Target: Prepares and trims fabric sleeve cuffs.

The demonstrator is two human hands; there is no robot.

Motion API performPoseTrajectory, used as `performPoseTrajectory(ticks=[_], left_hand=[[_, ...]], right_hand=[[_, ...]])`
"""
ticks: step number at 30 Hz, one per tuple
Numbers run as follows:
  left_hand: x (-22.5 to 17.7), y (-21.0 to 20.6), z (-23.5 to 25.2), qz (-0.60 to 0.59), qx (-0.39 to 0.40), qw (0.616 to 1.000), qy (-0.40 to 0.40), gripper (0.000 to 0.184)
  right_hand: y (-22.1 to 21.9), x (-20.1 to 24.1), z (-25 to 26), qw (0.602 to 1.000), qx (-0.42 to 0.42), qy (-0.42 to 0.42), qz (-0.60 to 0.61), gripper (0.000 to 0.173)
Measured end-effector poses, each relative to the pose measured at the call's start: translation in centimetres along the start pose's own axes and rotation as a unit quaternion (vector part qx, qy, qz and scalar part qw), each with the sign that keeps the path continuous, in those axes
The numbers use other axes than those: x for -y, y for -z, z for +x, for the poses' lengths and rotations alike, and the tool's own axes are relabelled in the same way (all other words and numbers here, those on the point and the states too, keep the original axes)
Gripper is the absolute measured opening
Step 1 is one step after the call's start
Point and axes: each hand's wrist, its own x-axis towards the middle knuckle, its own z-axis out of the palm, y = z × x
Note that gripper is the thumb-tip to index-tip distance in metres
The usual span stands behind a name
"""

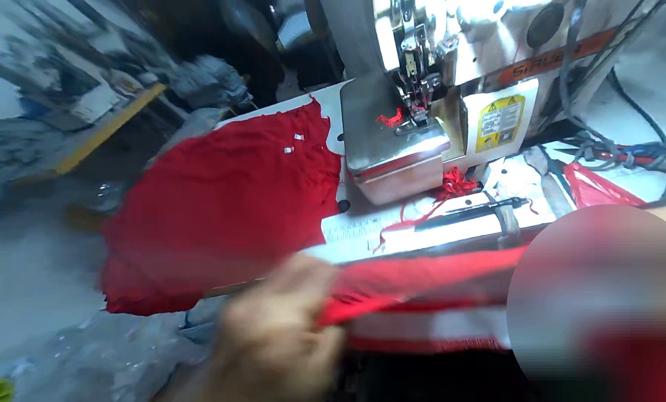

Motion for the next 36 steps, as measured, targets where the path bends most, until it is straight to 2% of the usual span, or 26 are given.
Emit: performPoseTrajectory(ticks=[2,3,4,6,7,9,12,14,15,17,19,20,21,23,24,25,26,27,29,31,33,36], left_hand=[[-1.9,-2.4,0.4,-0.051,-0.007,0.997,-0.059,0.025],[-1.8,-2.6,0.2,-0.052,-0.004,0.996,-0.068,0.026],[-0.6,-1.8,-0.3,-0.034,0.001,0.998,-0.051,0.025],[2.9,0.2,-1.1,-0.004,0.017,1.0,0.006,0.024],[3.1,-0.1,-1.2,0.0,0.017,0.999,0.036,0.022],[0.9,-2.3,-1.3,-0.005,0.02,0.998,0.051,0.022],[2.0,-3.5,-1.3,0.009,0.025,1.0,-0.015,0.024],[2.8,-3.0,-1.2,-0.02,0.058,0.998,-0.018,0.022],[2.6,-3.0,-1.2,-0.045,0.077,0.996,-0.013,0.024],[1.4,-4.1,-0.8,-0.088,0.084,0.993,-0.003,0.042],[0.1,-5.3,-0.2,-0.171,0.075,0.982,0.018,0.057],[-0.3,-5.7,0.1,-0.256,0.086,0.962,0.041,0.06],[-0.6,-5.8,0.4,-0.369,0.116,0.919,0.081,0.061],[-0.5,-6.0,1.0,-0.591,0.19,0.769,0.151,0.06],[-0.5,-6.3,1.1,-0.662,0.217,0.698,0.166,0.056],[-0.7,-6.5,1.1,-0.7,0.229,0.651,0.185,0.049],[-1.1,-6.5,1.1,-0.712,0.226,0.635,0.2,0.038],[-1.4,-6.4,1.0,-0.706,0.211,0.644,0.208,0.026],[-1.6,-6.0,1.0,-0.672,0.179,0.698,0.167,0.018],[-1.9,-5.4,1.4,-0.654,0.168,0.732,0.093,0.018],[-2.8,-4.9,2.2,-0.632,0.167,0.756,0.034,0.022],[-3.3,-4.8,3.2,-0.554,0.124,0.823,-0.025,0.027]], right_hand=[[-3.2,1.9,0.0,0.995,0.015,0.099,-0.016,0.022],[-3.3,2.4,-0.4,0.994,0.037,0.104,-0.013,0.02],[-2.2,2.2,-0.8,0.996,0.055,0.065,-0.027,0.018],[0.7,0.7,-0.5,0.992,0.08,-0.093,-0.043,0.016],[0.6,-0.3,-0.6,0.989,0.071,-0.119,-0.06,0.017],[-2.1,-0.1,-1.6,0.995,0.023,-0.085,-0.05,0.024],[-3.3,0.6,-1.0,0.989,0.054,-0.095,0.101,0.024],[-2.4,0.4,-0.7,0.966,0.109,-0.107,0.21,0.022],[-2.0,0.7,-0.4,0.947,0.137,-0.11,0.268,0.022],[-1.8,1.7,0.2,0.898,0.176,-0.133,0.381,0.021],[-1.9,2.5,0.7,0.851,0.177,-0.184,0.458,0.017],[-1.8,2.6,0.9,0.838,0.169,-0.204,0.477,0.016],[-1.5,2.6,1.2,0.828,0.161,-0.218,0.49,0.015],[-0.9,2.5,1.4,0.824,0.153,-0.229,0.495,0.015],[-0.6,2.5,1.3,0.823,0.15,-0.237,0.494,0.015],[-0.4,2.5,1.1,0.825,0.146,-0.246,0.488,0.016],[-0.1,2.2,0.7,0.837,0.153,-0.243,0.465,0.016],[0.1,1.7,0.4,0.86,0.171,-0.225,0.424,0.014],[0.3,0.1,-0.1,0.91,0.22,-0.163,0.31,0.015],[-0.2,-0.7,-0.3,0.931,0.234,-0.128,0.248,0.035],[-1.6,-0.1,-0.3,0.929,0.235,-0.083,0.274,0.047],[-3.6,0.8,-0.2,0.884,0.23,-0.04,0.406,0.038]])
